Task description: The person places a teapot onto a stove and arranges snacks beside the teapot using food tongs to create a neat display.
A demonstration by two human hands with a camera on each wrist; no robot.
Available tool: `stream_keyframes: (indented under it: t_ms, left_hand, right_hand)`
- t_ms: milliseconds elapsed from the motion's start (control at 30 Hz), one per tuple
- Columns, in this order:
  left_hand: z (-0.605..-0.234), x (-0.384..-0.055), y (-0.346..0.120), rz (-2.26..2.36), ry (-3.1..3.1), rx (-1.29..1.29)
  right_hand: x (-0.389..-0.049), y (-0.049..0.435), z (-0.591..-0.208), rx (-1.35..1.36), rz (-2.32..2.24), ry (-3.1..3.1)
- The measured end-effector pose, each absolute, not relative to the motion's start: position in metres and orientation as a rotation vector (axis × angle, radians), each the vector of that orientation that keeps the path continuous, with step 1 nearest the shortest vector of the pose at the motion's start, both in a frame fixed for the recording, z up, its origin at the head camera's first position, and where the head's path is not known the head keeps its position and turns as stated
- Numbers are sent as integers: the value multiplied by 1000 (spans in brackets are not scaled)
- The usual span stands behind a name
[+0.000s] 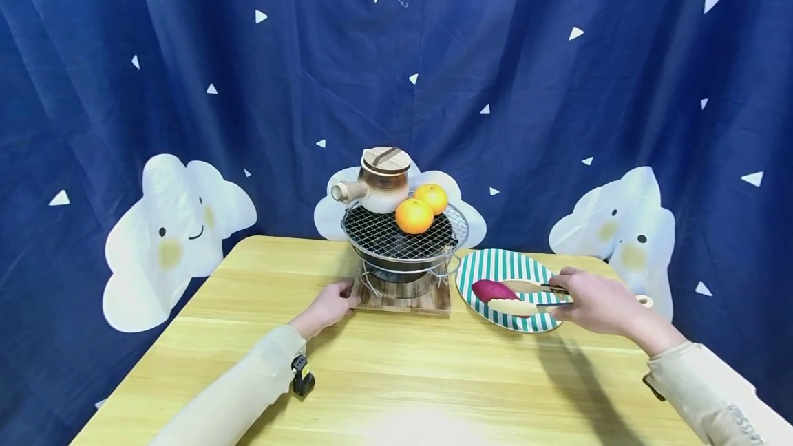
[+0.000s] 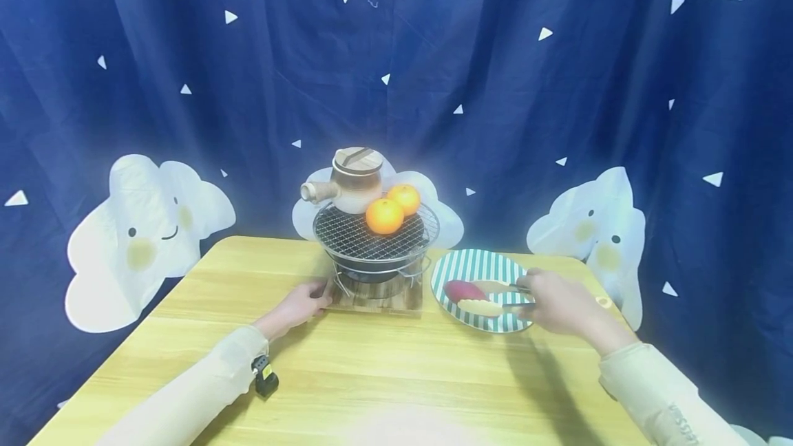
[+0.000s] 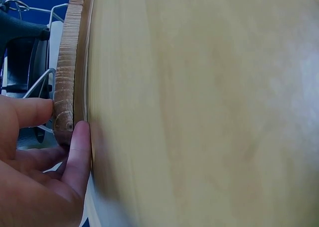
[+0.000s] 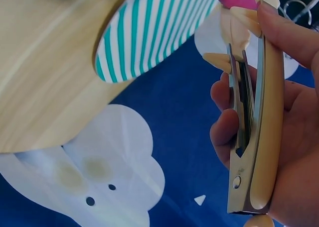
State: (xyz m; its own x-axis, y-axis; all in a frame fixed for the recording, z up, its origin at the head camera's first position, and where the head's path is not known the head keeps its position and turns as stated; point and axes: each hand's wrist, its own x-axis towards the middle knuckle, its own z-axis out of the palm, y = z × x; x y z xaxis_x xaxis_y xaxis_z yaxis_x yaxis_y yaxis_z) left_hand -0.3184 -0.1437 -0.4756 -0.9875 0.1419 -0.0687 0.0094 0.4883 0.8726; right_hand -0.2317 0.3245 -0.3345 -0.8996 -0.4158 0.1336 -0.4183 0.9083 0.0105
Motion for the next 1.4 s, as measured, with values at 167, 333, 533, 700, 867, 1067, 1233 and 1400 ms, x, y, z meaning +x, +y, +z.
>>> stream_keyframes:
  t_ms: [167, 333, 533, 700, 867, 1067, 1233, 1400]
  left_hand:
    - [-477, -319, -145, 1543, 2582, 138]
    - [-476, -319, -146, 1564, 2567, 140]
    - [-474, -317, -145, 1566, 2556, 138]
    - [-473, -316, -144, 1571, 2557, 153]
    - [-472, -316, -144, 1566, 2563, 142]
    - [-474, -317, -145, 1560, 2569, 144]
    - [-476, -318, -144, 1562, 2577, 145]
    - [-477, -318, -145, 1556, 2581, 148]
  right_hand:
    - [-231, 324, -321, 693, 61, -2887]
    - [-229, 324, -310, 693, 80, -2873]
    - [-225, 324, -296, 664, 55, -2873]
    - [-221, 323, -286, 667, 29, -2851]
    - [-216, 321, -274, 677, 1, -2825]
    - [-211, 314, -261, 698, -1, -2829]
    - [-206, 310, -253, 672, -52, -2844]
    - [-201, 305, -245, 660, -57, -2859]
